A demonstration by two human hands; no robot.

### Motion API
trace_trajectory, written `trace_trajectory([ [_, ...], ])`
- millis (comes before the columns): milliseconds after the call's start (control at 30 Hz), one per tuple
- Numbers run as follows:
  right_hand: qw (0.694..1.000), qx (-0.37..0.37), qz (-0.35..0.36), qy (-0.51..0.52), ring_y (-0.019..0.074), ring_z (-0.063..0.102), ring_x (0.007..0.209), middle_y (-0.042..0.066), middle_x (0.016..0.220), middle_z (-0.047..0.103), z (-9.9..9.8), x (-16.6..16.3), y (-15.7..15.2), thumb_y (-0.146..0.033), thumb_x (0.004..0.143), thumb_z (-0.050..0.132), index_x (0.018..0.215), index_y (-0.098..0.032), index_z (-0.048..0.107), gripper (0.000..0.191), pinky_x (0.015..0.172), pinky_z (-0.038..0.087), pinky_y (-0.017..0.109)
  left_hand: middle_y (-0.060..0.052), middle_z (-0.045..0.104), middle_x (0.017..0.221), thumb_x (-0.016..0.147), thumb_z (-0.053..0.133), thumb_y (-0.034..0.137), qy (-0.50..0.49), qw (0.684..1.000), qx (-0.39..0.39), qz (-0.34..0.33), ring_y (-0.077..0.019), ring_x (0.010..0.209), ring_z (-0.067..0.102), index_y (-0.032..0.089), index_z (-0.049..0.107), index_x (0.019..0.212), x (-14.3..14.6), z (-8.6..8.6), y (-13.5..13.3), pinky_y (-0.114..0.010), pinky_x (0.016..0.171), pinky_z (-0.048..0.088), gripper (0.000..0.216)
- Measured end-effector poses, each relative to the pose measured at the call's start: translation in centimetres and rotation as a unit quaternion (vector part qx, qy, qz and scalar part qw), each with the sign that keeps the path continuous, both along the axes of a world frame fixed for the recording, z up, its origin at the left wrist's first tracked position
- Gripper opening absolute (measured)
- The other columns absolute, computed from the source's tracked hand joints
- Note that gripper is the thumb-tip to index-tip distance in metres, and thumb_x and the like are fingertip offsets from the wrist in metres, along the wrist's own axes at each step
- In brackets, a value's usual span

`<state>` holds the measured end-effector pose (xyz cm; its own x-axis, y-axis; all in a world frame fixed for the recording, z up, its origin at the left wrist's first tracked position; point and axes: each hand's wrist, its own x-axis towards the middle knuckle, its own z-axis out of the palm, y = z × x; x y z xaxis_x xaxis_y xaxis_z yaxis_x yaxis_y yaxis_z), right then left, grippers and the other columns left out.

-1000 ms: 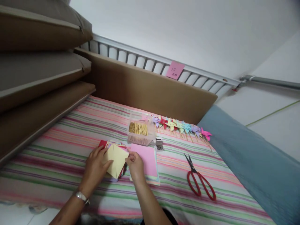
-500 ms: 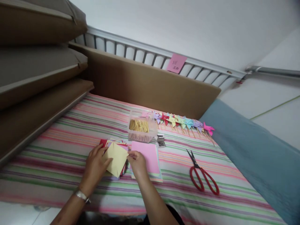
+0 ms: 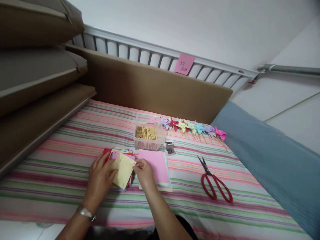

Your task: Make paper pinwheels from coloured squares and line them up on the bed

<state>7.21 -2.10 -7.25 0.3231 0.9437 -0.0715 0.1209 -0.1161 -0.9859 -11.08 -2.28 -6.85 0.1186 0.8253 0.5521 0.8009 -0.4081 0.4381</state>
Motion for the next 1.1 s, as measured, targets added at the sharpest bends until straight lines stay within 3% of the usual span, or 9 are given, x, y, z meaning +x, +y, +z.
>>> trace_trajectory([
  [133,1.000,0.003,0.001,0.008,0.0172,0.061,0.059,-0.001,0.061,0.065,1.2,0.2,-0.1,-0.018,0.064,0.065,0.074,-0.018,0.068,0.010,0.058,0.046,0.026,-0.013,0.060,0.122,0.082,0.056,0.023,-0.053,0.998,-0.005,-0.032,-0.0315,0.121,0.047,0.020,0.065,0.079,0.2,1.6,-0.5,-0.050,0.101,0.038,0.011],
  [233,0.999,0.034,-0.016,0.008,0.0206,0.063,0.074,0.004,0.076,0.070,3.0,0.5,-0.5,-0.032,0.072,0.065,0.079,-0.017,0.069,0.016,0.069,0.048,0.030,-0.011,0.062,0.119,0.081,0.059,0.030,-0.182,0.979,-0.069,-0.059,-0.0288,0.115,0.053,0.020,0.067,0.076,0.0,3.1,-1.1,-0.045,0.098,0.040,0.013],
  [300,0.997,0.065,-0.023,0.017,0.0215,0.063,0.087,0.006,0.090,0.071,4.4,0.6,-0.9,-0.039,0.078,0.060,0.086,-0.018,0.068,0.024,0.079,0.046,0.030,-0.010,0.070,0.100,0.076,0.063,0.036,-0.292,0.939,-0.171,-0.062,-0.0270,0.096,0.061,0.019,0.067,0.073,-0.2,4.0,-1.6,-0.039,0.084,0.048,0.018],
  [367,0.995,0.088,-0.008,0.038,0.0214,0.062,0.096,0.007,0.099,0.070,5.4,0.5,-1.4,-0.044,0.082,0.054,0.092,-0.018,0.068,0.031,0.082,0.046,0.029,-0.006,0.071,0.077,0.070,0.069,0.041,-0.392,0.874,-0.281,-0.056,-0.0232,0.074,0.064,0.017,0.068,0.071,-0.3,4.4,-1.8,-0.032,0.067,0.050,0.024],
  [467,0.992,0.077,0.056,0.083,0.0203,0.064,0.086,0.006,0.093,0.071,6.1,0.2,-1.9,-0.050,0.082,0.052,0.092,-0.018,0.070,0.038,0.070,0.048,0.027,-0.002,0.069,0.065,0.062,0.076,0.042,-0.471,0.798,-0.370,-0.063,-0.0189,0.060,0.061,0.015,0.069,0.072,-0.2,4.2,-1.7,-0.027,0.055,0.047,0.029],
  [633,0.985,0.020,0.113,0.132,0.0129,0.056,0.052,0.000,0.059,0.065,5.5,-0.4,-2.0,-0.035,0.065,0.072,0.074,-0.013,0.071,0.023,0.049,0.042,0.022,0.000,0.065,0.056,0.059,0.079,0.038,-0.478,0.777,-0.406,-0.060,-0.0154,0.050,0.057,0.013,0.069,0.072,0.1,3.7,-1.3,-0.023,0.046,0.041,0.030],
  [867,0.984,0.044,0.027,0.173,0.0123,0.056,0.058,0.000,0.066,0.066,4.9,-0.6,-1.9,-0.035,0.071,0.068,0.078,-0.014,0.068,0.022,0.055,0.044,0.022,-0.005,0.073,0.090,0.074,0.069,0.038,-0.708,0.585,-0.375,-0.125,-0.0197,0.073,0.065,0.019,0.069,0.094,2.1,4.9,-2.5,-0.030,0.059,0.052,0.028],
  [967,0.982,0.056,0.010,0.180,0.0120,0.056,0.059,0.000,0.068,0.066,4.4,-1.0,-2.2,-0.035,0.073,0.067,0.079,-0.014,0.067,0.022,0.056,0.044,0.022,-0.006,0.074,0.092,0.073,0.072,0.034,-0.712,0.574,-0.377,-0.144,-0.0205,0.077,0.067,0.017,0.070,0.097,3.8,4.8,-3.3,-0.030,0.066,0.052,0.029],
  [1100,0.982,0.060,0.025,0.174,0.0121,0.057,0.059,0.000,0.069,0.067,4.0,-1.8,-2.5,-0.027,0.072,0.066,0.079,-0.013,0.068,0.015,0.056,0.046,0.022,-0.006,0.076,0.089,0.066,0.078,0.030,-0.700,0.604,-0.374,-0.069,-0.0221,0.078,0.069,0.015,0.070,0.099,5.0,4.8,-3.6,-0.028,0.067,0.053,0.037],
])
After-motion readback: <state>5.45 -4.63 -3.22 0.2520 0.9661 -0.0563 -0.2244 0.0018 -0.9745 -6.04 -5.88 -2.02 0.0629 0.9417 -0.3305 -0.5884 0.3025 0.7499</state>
